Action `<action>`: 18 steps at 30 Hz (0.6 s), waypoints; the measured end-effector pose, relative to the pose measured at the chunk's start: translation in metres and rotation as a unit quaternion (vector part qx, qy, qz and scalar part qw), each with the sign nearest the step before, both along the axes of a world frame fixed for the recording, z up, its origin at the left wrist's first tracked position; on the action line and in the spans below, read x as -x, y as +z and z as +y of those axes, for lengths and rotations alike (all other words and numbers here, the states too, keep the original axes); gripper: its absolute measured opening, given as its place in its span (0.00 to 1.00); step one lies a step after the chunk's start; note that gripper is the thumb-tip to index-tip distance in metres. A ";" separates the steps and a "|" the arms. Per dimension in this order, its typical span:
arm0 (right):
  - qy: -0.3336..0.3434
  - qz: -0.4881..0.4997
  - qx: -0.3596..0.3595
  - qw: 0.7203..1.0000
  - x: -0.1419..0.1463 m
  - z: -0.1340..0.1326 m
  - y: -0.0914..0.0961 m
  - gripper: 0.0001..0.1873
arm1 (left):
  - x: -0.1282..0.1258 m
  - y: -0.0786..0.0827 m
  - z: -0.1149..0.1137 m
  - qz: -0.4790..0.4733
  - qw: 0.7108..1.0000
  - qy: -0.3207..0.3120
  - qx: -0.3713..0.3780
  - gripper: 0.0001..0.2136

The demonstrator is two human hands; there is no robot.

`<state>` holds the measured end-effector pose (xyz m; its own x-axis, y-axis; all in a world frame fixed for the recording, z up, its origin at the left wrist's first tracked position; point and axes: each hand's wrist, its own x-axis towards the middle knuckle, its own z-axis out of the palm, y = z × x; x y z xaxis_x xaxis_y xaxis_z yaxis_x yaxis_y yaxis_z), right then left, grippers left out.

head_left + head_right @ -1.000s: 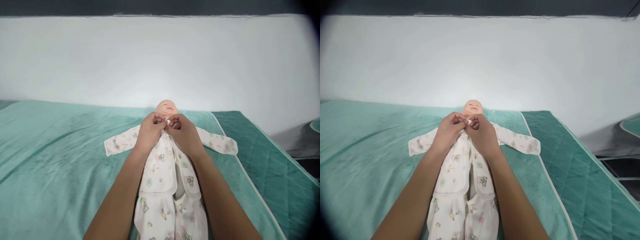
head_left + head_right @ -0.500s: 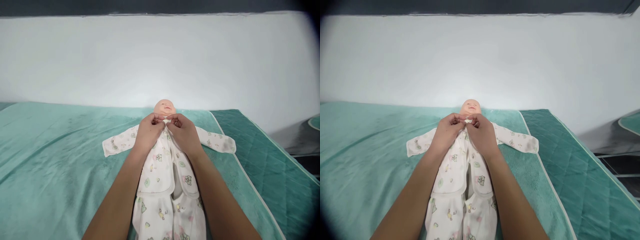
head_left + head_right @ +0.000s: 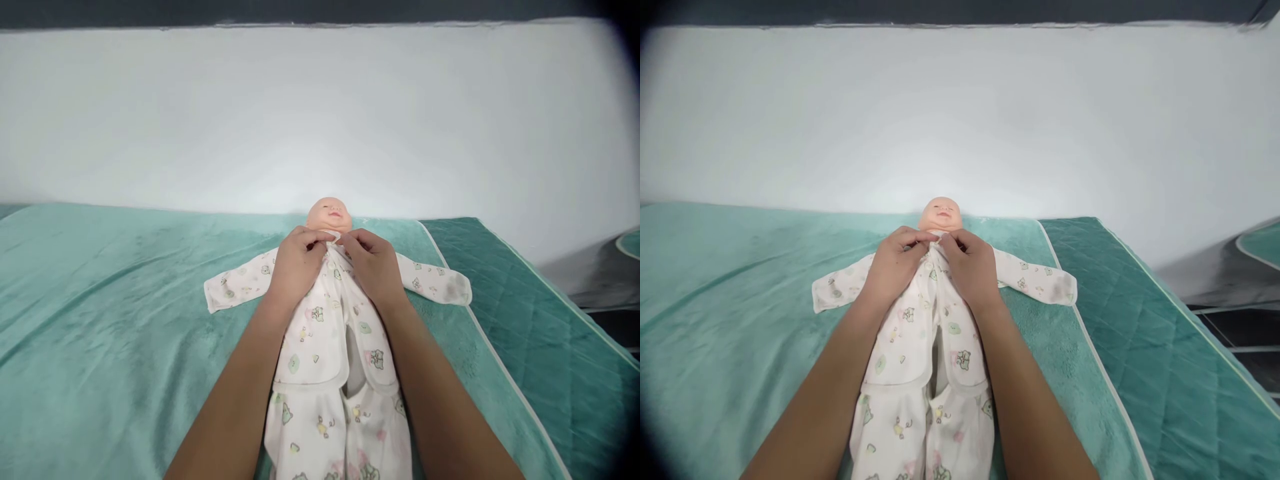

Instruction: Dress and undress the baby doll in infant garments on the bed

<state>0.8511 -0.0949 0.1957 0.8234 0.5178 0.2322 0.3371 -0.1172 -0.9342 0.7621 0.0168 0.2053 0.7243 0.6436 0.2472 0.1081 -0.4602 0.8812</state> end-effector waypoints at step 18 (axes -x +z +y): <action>0.024 0.011 -0.003 1.000 -0.002 -0.003 0.003 0.16 | 0.003 0.006 -0.001 0.008 1.000 0.008 0.002 0.10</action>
<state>0.8528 -0.0982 0.1988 0.8028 0.5551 0.2176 0.3215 -0.0958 -0.9420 0.7589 0.0162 0.2112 0.7178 0.6561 0.2329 0.1302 -0.4552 0.8808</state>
